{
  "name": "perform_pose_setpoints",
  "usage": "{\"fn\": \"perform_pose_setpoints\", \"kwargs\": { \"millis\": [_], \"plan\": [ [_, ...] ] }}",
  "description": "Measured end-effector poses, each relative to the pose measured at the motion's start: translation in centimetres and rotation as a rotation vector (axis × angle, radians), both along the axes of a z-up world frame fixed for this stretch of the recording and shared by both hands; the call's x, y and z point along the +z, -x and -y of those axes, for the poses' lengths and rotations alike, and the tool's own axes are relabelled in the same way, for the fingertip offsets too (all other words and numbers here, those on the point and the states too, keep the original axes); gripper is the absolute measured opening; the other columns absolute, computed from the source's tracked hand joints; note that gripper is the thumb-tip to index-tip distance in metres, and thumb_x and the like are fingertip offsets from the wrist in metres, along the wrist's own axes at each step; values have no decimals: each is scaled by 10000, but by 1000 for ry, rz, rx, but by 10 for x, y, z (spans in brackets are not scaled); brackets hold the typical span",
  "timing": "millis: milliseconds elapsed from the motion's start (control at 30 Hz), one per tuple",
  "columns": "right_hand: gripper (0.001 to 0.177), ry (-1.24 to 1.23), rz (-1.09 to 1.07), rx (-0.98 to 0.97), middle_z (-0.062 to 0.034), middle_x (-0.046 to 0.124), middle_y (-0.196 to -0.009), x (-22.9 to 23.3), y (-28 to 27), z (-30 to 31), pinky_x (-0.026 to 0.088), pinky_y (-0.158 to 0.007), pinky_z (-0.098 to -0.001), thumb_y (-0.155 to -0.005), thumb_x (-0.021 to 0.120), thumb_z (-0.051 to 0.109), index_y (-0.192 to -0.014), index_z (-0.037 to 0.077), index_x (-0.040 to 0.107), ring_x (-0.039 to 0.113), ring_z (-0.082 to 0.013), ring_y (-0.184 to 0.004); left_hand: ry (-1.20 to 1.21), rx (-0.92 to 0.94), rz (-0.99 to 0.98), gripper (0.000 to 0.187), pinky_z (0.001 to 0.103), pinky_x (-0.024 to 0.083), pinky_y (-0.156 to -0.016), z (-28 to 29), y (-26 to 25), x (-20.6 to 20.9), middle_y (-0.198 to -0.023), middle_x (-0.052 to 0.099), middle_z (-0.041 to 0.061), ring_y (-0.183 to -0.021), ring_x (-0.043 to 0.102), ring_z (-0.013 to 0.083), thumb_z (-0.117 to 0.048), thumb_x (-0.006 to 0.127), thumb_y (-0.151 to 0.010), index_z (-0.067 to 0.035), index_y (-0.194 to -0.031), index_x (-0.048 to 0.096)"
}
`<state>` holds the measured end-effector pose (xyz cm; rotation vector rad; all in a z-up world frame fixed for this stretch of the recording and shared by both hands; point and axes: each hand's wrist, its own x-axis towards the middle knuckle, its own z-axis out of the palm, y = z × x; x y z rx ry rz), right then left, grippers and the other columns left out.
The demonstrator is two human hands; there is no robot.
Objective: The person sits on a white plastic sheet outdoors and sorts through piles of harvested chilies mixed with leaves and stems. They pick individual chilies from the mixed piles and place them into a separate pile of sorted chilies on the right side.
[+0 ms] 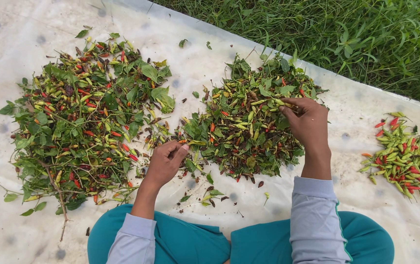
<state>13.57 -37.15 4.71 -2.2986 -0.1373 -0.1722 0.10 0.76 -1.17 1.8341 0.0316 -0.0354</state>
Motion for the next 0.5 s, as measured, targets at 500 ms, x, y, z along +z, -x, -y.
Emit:
{"fn": "perform_pose_setpoints", "kwargs": {
  "millis": [500],
  "plan": [
    [149, 55, -3, 96, -231, 754, -934, 36, 8, -9, 530, -589, -404, -952, 833, 80, -1097, 50, 815, 704, -345, -727, -13, 14, -3, 372, 328, 398, -561, -3, 1, -16, -539, 411, 75, -536, 451, 139, -218, 652, -1062, -68, -723, 681]
  ]
}}
